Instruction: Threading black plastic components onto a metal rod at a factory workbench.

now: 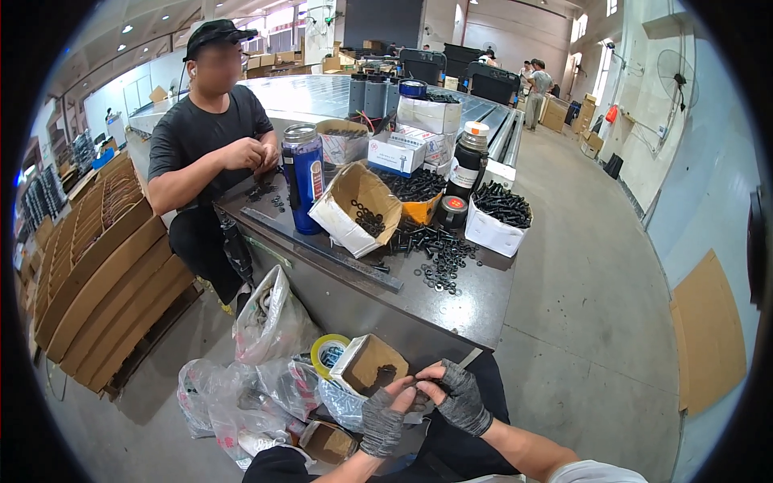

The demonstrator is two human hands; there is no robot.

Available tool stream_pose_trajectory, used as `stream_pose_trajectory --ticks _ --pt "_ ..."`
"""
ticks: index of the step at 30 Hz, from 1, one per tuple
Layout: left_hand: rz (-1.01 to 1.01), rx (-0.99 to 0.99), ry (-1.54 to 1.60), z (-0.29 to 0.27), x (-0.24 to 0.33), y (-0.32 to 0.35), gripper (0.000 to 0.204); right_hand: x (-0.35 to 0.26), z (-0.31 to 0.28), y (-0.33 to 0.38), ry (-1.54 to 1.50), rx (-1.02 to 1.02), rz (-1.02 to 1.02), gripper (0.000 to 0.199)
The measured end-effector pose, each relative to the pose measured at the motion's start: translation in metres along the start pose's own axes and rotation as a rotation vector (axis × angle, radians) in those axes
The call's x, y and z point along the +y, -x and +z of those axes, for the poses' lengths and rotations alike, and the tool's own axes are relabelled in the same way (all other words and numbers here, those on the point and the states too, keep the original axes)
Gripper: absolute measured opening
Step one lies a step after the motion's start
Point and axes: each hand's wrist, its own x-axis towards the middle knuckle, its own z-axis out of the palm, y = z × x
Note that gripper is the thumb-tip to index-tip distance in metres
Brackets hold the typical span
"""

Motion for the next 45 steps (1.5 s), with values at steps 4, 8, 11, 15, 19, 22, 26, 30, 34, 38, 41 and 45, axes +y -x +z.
stream_pose_trajectory --ticks 4,8,11,15,19,22,26,30,34,38,41,45 --pt "0.074 0.004 -0.054 0.003 0.007 0.004 0.033 -0.019 -0.016 -0.013 0.203 -0.162 -0.091 0.015" --pt "0.000 0.007 0.107 0.005 0.009 0.002 0.029 -0.029 -0.024 -0.026 0.212 -0.235 -0.080 0.016" --pt "-0.031 0.010 0.151 -0.005 0.001 -0.004 0.027 -0.038 -0.037 -0.043 0.353 -0.183 -0.259 0.018" --pt "-0.077 0.037 0.131 -0.009 0.011 -0.001 0.027 -0.014 -0.087 -0.101 0.709 0.019 -0.384 0.020" --pt "-0.083 0.001 0.139 -0.011 -0.003 -0.009 0.027 0.010 -0.112 -0.132 0.707 -0.230 -0.256 0.020" --pt "-0.080 -0.016 0.097 -0.008 -0.002 -0.008 0.027 0.027 -0.120 -0.134 0.733 -0.285 -0.338 0.019" --pt "-0.109 -0.007 0.111 -0.011 0.000 -0.006 0.029 0.030 -0.116 -0.131 0.545 -0.267 -0.227 0.014" --pt "-0.133 -0.026 0.122 -0.011 -0.002 -0.007 0.029 0.032 -0.122 -0.126 0.565 -0.239 -0.228 0.012" --pt "-0.136 -0.033 0.134 -0.009 -0.002 -0.007 0.029 0.035 -0.127 -0.121 0.588 -0.238 -0.274 0.015" --pt "-0.108 -0.028 0.084 -0.011 -0.002 -0.008 0.028 0.018 -0.119 -0.114 0.603 -0.135 -0.291 0.018" --pt "-0.144 -0.040 0.108 -0.008 0.001 -0.006 0.028 0.020 -0.128 -0.116 0.738 -0.289 -0.406 0.021" --pt "-0.134 -0.055 0.124 -0.008 -0.004 -0.008 0.028 0.024 -0.125 -0.095 0.853 -0.249 -0.492 0.021"
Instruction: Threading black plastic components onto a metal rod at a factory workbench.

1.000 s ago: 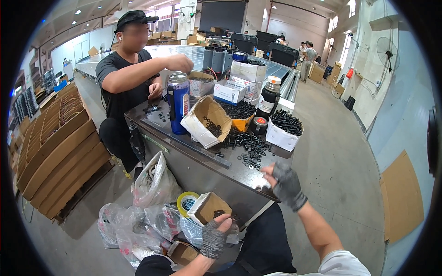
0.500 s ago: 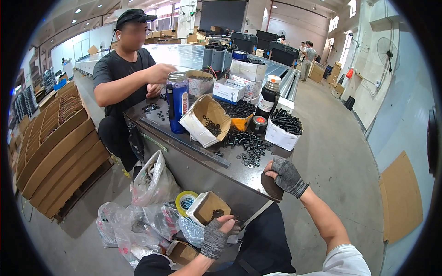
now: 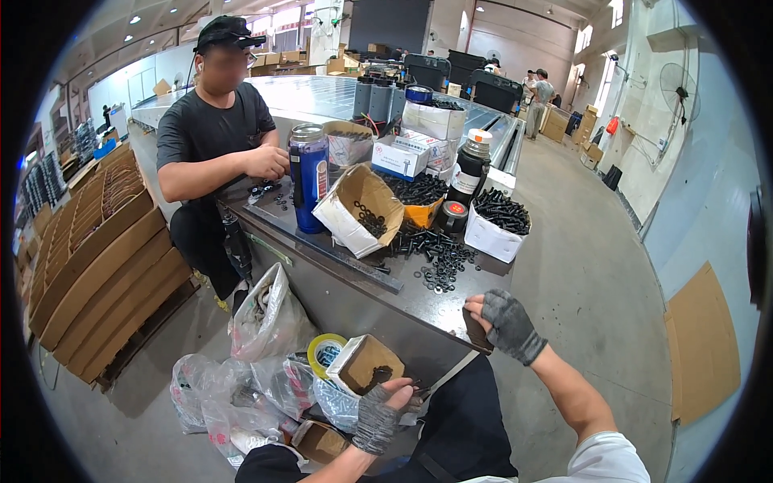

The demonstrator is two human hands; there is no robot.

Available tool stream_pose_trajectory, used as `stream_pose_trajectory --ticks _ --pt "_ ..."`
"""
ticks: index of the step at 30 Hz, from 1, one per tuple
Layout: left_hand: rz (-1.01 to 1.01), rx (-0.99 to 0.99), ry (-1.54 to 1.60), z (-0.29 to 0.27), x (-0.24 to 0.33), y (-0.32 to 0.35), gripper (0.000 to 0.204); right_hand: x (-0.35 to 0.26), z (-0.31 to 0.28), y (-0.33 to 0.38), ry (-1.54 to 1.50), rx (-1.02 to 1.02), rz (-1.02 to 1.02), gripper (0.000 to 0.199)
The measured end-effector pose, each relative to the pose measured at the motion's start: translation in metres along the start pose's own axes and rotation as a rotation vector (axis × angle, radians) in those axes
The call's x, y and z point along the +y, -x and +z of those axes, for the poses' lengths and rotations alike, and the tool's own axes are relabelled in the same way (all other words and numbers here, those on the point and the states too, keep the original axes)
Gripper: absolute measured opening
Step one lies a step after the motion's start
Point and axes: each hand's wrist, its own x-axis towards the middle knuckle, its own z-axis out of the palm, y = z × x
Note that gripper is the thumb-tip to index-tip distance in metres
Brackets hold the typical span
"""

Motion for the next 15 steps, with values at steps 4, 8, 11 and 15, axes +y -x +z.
stream_pose_trajectory --ticks 4,8,11,15 --pt "-0.008 0.007 0.037 -0.004 -0.003 0.000 0.028 -0.051 -0.018 0.020 0.065 0.056 0.053 0.033" --pt "0.001 0.034 0.038 0.005 0.000 0.000 0.024 -0.057 0.001 0.051 0.096 0.161 0.054 0.040" --pt "0.029 0.039 0.036 0.004 -0.008 -0.003 0.025 -0.055 0.011 0.061 0.113 0.249 0.030 0.033" --pt "0.120 0.048 -0.032 0.003 -0.006 -0.006 0.026 -0.066 0.005 0.054 0.035 0.266 0.053 0.028"
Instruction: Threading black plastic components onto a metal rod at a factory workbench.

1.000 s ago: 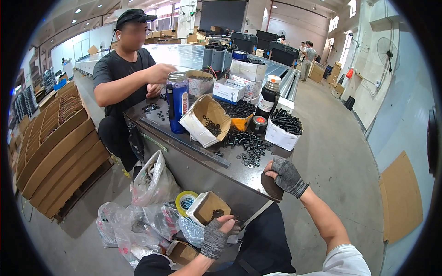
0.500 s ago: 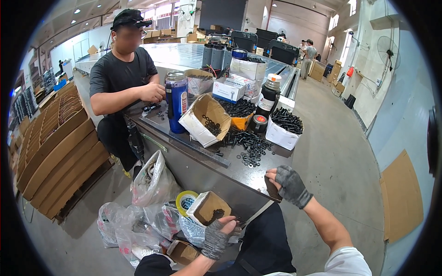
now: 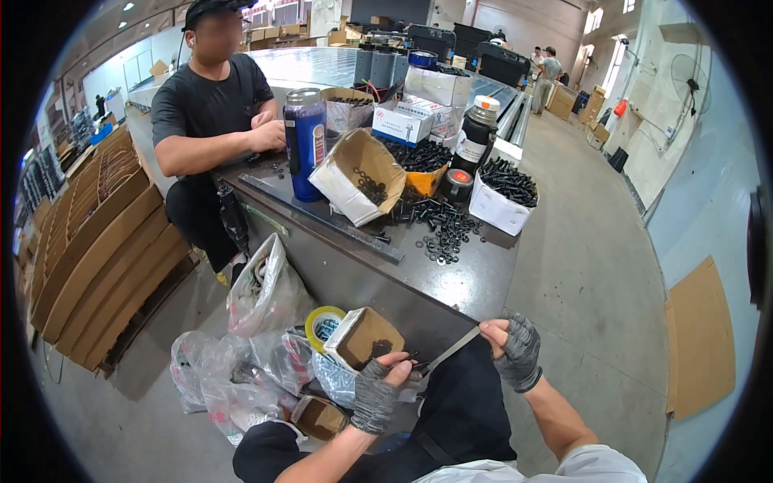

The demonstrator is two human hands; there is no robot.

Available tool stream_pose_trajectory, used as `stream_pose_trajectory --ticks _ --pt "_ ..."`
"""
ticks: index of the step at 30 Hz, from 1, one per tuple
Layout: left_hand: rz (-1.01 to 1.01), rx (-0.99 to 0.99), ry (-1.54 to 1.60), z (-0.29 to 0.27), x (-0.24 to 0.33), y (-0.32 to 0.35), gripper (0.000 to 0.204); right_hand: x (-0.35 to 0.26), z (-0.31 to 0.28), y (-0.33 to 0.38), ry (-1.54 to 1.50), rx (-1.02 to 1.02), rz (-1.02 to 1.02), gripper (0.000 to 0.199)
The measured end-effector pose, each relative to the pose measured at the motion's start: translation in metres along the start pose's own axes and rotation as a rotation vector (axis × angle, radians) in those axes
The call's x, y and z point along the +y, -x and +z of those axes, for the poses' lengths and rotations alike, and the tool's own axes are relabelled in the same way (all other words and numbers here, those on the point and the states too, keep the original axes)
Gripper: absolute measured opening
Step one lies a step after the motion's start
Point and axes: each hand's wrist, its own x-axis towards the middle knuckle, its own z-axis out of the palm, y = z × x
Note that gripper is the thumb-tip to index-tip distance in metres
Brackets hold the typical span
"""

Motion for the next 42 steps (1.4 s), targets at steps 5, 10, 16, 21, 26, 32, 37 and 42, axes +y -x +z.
stream_pose_trajectory --ticks 5,10,16,21,26,32,37,42 --pt "0.008 0.024 0.036 -0.001 0.009 0.005 0.024 -0.059 0.027 -0.004 -0.911 -0.094 0.747 0.015" --pt "0.033 0.065 -0.009 -0.001 0.013 0.004 0.028 -0.062 0.069 0.013 -1.558 -0.073 1.076 0.015" --pt "0.071 0.088 -0.080 -0.011 0.000 0.002 0.026 -0.076 0.064 0.000 -1.810 -0.171 1.347 0.023" --pt "0.065 0.075 -0.099 -0.010 -0.002 0.002 0.028 -0.079 0.064 0.000 -1.785 -0.233 1.386 0.021" --pt "-0.085 0.094 0.092 -0.010 -0.006 0.002 0.032 -0.080 0.077 0.005 -1.467 -0.117 1.233 0.021" --pt "-0.149 0.115 0.187 -0.010 -0.007 0.000 0.033 -0.077 0.078 0.001 -0.889 -0.127 0.709 0.017" --pt "-0.171 0.147 0.271 -0.009 -0.013 -0.003 0.031 -0.078 0.079 -0.005 -0.535 -0.070 0.362 0.024" --pt "-0.140 0.126 0.304 -0.012 -0.013 -0.002 0.031 -0.079 0.041 -0.033 -0.476 -0.192 0.358 0.027"
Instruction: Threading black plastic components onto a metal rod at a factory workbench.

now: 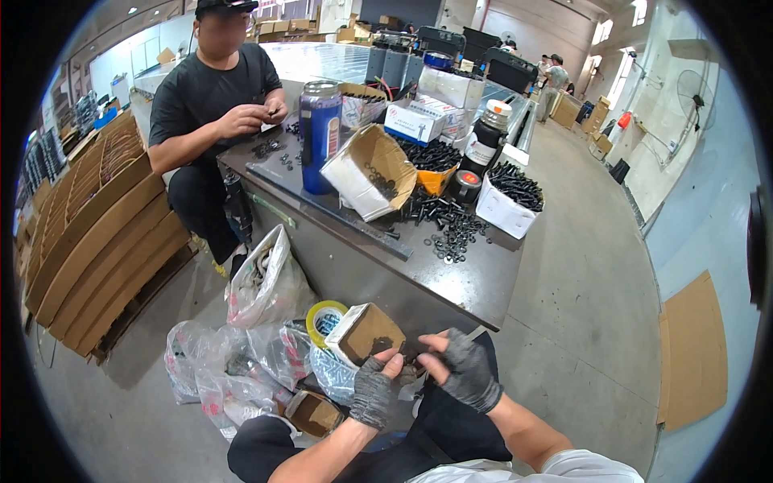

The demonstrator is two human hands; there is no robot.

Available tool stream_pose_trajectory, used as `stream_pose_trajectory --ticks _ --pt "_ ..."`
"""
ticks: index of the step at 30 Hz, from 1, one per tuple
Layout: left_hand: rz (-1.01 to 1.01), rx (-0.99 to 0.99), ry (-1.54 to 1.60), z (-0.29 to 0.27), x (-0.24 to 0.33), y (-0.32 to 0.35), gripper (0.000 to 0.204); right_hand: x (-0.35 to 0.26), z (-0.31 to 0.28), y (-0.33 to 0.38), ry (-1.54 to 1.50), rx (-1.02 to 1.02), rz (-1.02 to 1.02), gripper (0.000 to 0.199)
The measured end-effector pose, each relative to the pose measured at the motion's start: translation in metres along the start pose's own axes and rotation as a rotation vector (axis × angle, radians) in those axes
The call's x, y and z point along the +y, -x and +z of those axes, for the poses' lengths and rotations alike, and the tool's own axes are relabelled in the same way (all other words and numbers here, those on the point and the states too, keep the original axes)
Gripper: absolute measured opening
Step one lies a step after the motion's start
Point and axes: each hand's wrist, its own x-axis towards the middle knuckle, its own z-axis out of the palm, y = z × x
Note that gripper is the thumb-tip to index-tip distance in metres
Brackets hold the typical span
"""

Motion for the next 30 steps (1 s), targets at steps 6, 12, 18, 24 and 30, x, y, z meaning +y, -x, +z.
stream_pose_trajectory --ticks 6,12,18,24,30 --pt "-0.060 -0.053 -0.017 0.007 0.005 0.003 0.033 0.058 -0.071 -0.064 0.393 0.299 -0.199 0.022" --pt "-0.051 -0.093 -0.105 0.004 0.002 0.004 0.034 0.096 -0.073 -0.096 0.427 0.055 -0.021 0.024" --pt "-0.036 -0.077 -0.092 0.004 0.002 0.002 0.033 0.083 -0.069 -0.077 0.475 0.019 -0.088 0.017" --pt "-0.024 -0.075 -0.092 -0.001 -0.005 -0.002 0.030 0.054 -0.057 -0.068 0.400 0.115 -0.192 0.024" --pt "-0.062 -0.083 -0.124 -0.001 -0.005 0.000 0.032 0.040 -0.053 -0.049 0.598 0.000 -0.256 0.036"
